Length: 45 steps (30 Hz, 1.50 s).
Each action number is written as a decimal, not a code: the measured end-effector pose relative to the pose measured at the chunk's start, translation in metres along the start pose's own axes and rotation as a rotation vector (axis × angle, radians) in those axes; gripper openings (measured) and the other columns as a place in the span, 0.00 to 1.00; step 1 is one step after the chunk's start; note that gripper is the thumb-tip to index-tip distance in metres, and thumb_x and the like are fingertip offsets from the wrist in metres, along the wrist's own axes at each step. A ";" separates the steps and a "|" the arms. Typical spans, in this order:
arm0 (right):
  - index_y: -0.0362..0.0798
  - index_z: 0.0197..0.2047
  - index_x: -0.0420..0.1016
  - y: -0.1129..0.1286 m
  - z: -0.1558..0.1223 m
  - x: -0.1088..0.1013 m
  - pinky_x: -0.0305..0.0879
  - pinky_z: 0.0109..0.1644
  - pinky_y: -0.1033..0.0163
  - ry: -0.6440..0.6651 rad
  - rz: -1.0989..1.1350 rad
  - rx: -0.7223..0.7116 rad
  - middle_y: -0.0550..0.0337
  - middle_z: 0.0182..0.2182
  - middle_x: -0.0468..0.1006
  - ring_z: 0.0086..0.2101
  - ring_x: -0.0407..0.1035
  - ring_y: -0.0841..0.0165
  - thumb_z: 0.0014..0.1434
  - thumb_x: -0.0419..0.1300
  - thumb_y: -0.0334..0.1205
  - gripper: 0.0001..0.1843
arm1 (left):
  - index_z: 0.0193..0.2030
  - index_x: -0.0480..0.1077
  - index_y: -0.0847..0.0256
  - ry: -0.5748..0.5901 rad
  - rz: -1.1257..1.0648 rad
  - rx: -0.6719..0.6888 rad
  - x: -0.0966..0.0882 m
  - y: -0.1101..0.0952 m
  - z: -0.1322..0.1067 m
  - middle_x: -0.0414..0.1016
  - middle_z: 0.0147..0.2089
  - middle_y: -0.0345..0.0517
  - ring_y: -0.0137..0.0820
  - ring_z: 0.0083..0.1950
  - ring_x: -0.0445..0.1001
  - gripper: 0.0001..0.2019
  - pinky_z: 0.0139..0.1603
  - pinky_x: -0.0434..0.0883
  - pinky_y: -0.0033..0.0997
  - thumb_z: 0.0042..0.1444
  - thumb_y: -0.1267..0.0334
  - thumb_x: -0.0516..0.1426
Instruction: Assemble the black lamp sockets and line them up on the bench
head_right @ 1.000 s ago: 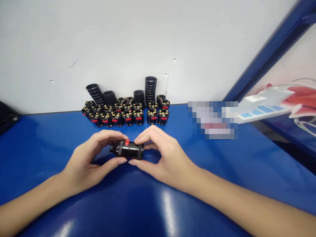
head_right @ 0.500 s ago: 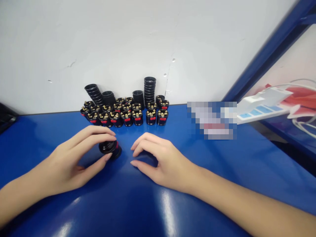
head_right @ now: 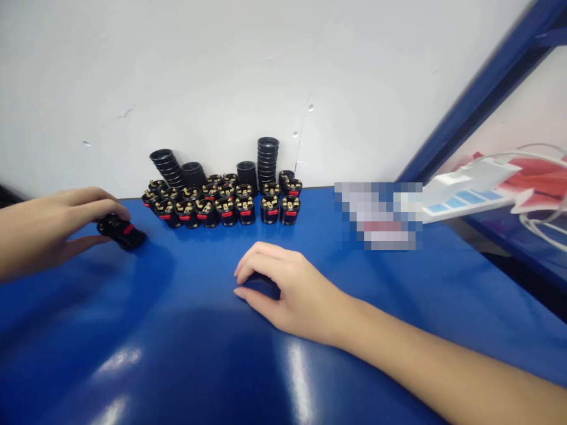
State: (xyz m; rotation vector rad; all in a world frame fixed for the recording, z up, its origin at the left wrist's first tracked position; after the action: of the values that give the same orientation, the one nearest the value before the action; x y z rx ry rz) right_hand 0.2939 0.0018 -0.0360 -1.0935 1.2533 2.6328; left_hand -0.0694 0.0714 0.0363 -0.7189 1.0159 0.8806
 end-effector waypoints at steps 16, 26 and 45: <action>0.51 0.44 0.77 -0.001 0.000 0.000 0.77 0.49 0.58 0.004 0.004 -0.004 0.55 0.42 0.83 0.43 0.79 0.64 0.69 0.67 0.31 0.05 | 0.45 0.76 0.60 0.144 0.187 0.073 0.020 0.057 0.053 0.71 0.52 0.51 0.38 0.49 0.73 0.16 0.63 0.76 0.50 0.68 0.50 0.55; 0.50 0.54 0.79 0.000 -0.002 0.002 0.75 0.62 0.55 0.030 -0.108 -0.014 0.48 0.56 0.81 0.56 0.77 0.61 0.70 0.66 0.33 0.10 | 0.44 0.76 0.60 0.135 0.145 0.058 0.020 0.053 0.057 0.71 0.54 0.52 0.37 0.48 0.74 0.24 0.61 0.76 0.48 0.70 0.42 0.50; 0.51 0.61 0.78 0.001 -0.003 0.001 0.74 0.67 0.48 0.093 -0.217 0.018 0.45 0.64 0.78 0.63 0.74 0.56 0.72 0.63 0.38 0.16 | 0.50 0.75 0.58 0.106 0.139 0.066 0.019 0.046 0.054 0.70 0.56 0.46 0.34 0.47 0.72 0.21 0.62 0.74 0.44 0.76 0.45 0.48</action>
State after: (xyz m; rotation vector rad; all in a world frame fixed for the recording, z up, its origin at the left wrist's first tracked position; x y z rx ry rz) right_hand 0.2945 -0.0012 -0.0379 -1.2825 1.1004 2.4327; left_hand -0.0831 0.1434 0.0336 -0.6501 1.1949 0.9318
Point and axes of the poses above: each hand's wrist, its own z-axis towards the middle knuckle, its own x-axis out of the palm, y = z × x, the point moved 2 cm from there along z, towards the middle knuckle
